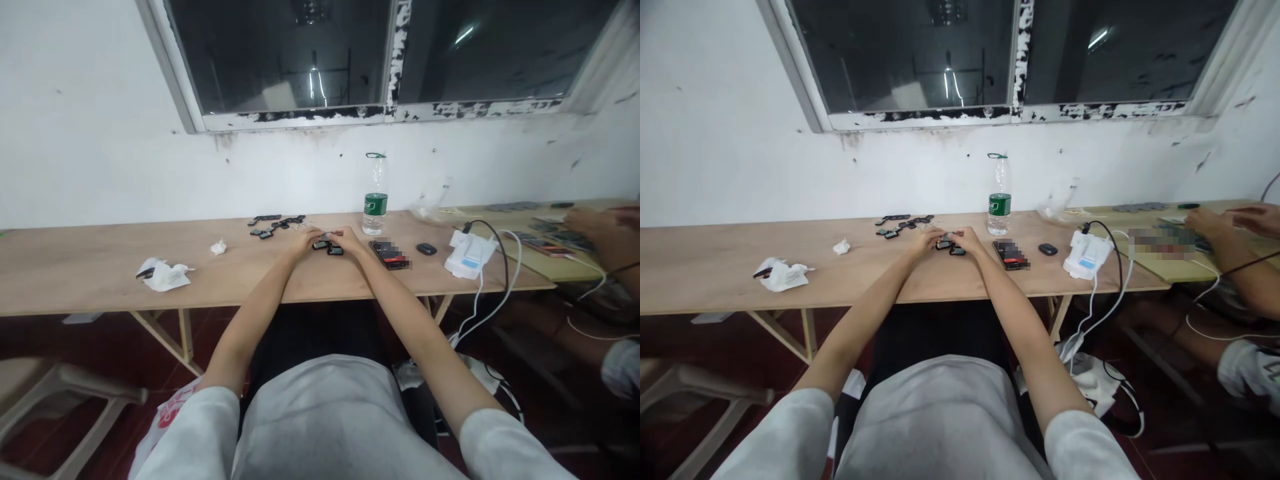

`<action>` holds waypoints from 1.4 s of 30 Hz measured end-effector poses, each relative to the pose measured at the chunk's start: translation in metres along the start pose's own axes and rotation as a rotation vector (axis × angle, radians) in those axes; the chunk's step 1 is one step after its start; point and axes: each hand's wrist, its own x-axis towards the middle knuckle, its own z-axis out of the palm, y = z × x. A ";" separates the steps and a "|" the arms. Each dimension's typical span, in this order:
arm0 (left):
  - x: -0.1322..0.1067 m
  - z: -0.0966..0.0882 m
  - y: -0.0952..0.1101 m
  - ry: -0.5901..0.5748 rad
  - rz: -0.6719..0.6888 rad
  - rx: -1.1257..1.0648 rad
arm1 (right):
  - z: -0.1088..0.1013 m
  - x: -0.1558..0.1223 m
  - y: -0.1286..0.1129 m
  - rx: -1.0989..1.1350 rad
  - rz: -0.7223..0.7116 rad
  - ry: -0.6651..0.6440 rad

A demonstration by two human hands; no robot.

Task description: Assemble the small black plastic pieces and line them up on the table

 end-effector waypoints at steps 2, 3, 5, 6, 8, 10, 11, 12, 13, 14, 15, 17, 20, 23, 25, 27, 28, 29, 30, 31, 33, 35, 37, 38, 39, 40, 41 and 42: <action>0.000 0.002 -0.006 0.020 0.047 0.022 | -0.001 0.001 0.001 0.017 0.005 -0.001; 0.000 0.002 -0.008 0.029 0.071 0.028 | -0.001 0.001 0.001 0.028 0.003 0.003; 0.000 0.003 -0.011 0.048 0.111 0.038 | -0.002 0.002 0.002 0.048 -0.004 0.010; -0.001 0.003 -0.012 0.055 0.123 0.045 | -0.002 0.002 0.002 0.055 -0.005 0.010; -0.002 0.003 -0.014 0.060 0.133 0.062 | -0.002 0.003 0.001 0.067 0.002 0.012; -0.003 0.004 -0.013 0.066 0.131 0.078 | -0.002 0.004 0.000 0.085 0.022 0.020; -0.003 0.004 -0.012 0.070 0.130 0.082 | -0.002 0.004 0.000 0.098 0.031 0.029; -0.003 0.004 -0.011 0.075 0.131 0.083 | -0.002 0.004 0.000 0.110 0.038 0.036; -0.003 0.003 -0.010 0.078 0.130 0.081 | -0.001 0.004 -0.001 0.121 0.044 0.039; -0.003 0.003 -0.008 0.078 0.126 0.076 | -0.001 0.004 -0.001 0.128 0.049 0.040; -0.003 0.002 -0.006 0.075 0.117 0.068 | 0.000 0.004 -0.001 0.132 0.055 0.041; -0.002 0.000 -0.001 0.065 0.087 0.049 | 0.001 0.004 -0.001 0.136 0.073 0.047; -0.001 -0.002 0.006 0.060 0.057 0.013 | 0.001 0.003 -0.002 0.145 0.096 0.065; -0.001 -0.002 0.012 0.073 0.029 -0.027 | 0.001 0.002 -0.004 0.151 0.113 0.061; -0.001 -0.001 0.013 0.095 -0.014 -0.061 | 0.001 0.002 -0.005 0.154 0.130 0.049; -0.002 0.000 0.012 0.123 -0.074 -0.116 | 0.001 0.001 -0.006 0.153 0.145 0.034; -0.003 0.001 0.011 0.135 -0.108 -0.148 | 0.001 0.000 -0.006 0.148 0.151 0.024; -0.003 0.002 0.011 0.142 -0.141 -0.179 | 0.001 0.000 -0.007 0.139 0.154 0.012; -0.004 0.002 0.010 0.147 -0.171 -0.206 | 0.001 -0.001 -0.007 0.127 0.155 -0.002; -0.004 0.002 0.010 0.149 -0.199 -0.228 | 0.001 -0.002 -0.007 0.116 0.151 -0.012; -0.005 0.001 0.010 0.159 -0.249 -0.259 | 0.002 -0.003 -0.008 0.094 0.139 -0.025; -0.005 -0.001 0.012 0.185 -0.303 -0.286 | 0.002 -0.004 -0.008 0.071 0.131 -0.041; -0.005 -0.003 0.014 0.214 -0.349 -0.320 | 0.004 -0.005 -0.009 0.048 0.125 -0.061; -0.005 -0.003 0.015 0.228 -0.364 -0.342 | 0.005 -0.005 -0.009 0.036 0.121 -0.069; -0.005 -0.004 0.015 0.245 -0.377 -0.365 | 0.006 -0.005 -0.009 0.026 0.112 -0.074; -0.006 -0.005 0.015 0.268 -0.392 -0.387 | 0.007 -0.006 -0.009 0.015 0.100 -0.080; -0.007 -0.006 0.014 0.297 -0.409 -0.405 | 0.007 -0.006 -0.009 0.003 0.085 -0.090; -0.008 -0.006 0.012 0.328 -0.429 -0.417 | 0.008 -0.006 -0.009 -0.012 0.067 -0.106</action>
